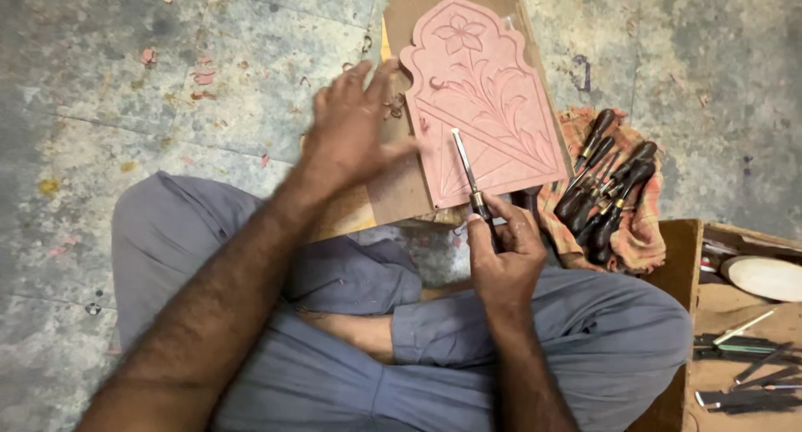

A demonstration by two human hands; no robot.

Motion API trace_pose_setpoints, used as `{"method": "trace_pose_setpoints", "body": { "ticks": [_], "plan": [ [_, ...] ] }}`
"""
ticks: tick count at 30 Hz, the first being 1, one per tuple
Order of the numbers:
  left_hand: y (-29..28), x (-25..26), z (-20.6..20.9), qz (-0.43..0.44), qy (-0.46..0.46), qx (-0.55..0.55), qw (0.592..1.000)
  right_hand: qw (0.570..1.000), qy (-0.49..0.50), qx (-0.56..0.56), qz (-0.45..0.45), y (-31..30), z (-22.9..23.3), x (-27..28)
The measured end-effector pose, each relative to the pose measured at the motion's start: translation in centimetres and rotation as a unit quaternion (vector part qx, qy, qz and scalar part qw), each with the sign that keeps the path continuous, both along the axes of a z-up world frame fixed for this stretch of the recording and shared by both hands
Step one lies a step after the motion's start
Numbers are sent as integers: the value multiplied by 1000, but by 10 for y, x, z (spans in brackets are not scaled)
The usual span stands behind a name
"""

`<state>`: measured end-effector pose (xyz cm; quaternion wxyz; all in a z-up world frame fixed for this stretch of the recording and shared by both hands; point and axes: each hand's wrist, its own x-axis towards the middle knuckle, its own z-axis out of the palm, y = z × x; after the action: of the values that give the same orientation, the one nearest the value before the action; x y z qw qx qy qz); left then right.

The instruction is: The person carves a floral pattern into a piece of wood using a variety of chisels and a wooden mallet. They switch between different chisels to detail the leaves and petals of the design.

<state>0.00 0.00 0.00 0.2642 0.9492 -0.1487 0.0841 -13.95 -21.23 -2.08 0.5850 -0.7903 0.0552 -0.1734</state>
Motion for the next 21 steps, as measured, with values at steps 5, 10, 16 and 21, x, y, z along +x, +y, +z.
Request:
{"method": "trace_pose_setpoints", "body": {
  "ticks": [5, 10, 16, 21],
  "plan": [
    [-24, 10, -25, 41, 50, -36, 997, 999, -21, -38, -5, 0, -3, -3],
    [-19, 40, -68, 78, 101, -71, 989, 989, -46, -141, 7, 11, 3, -4],
    [-16, 28, -42, -48, 134, -17, 990, 977, -53, -206, 13, 25, 14, -4],
    [-15, 23, -34, -64, 111, -16, 992, 967, -81, -239, 7, 28, 14, -9]
  ]
}}
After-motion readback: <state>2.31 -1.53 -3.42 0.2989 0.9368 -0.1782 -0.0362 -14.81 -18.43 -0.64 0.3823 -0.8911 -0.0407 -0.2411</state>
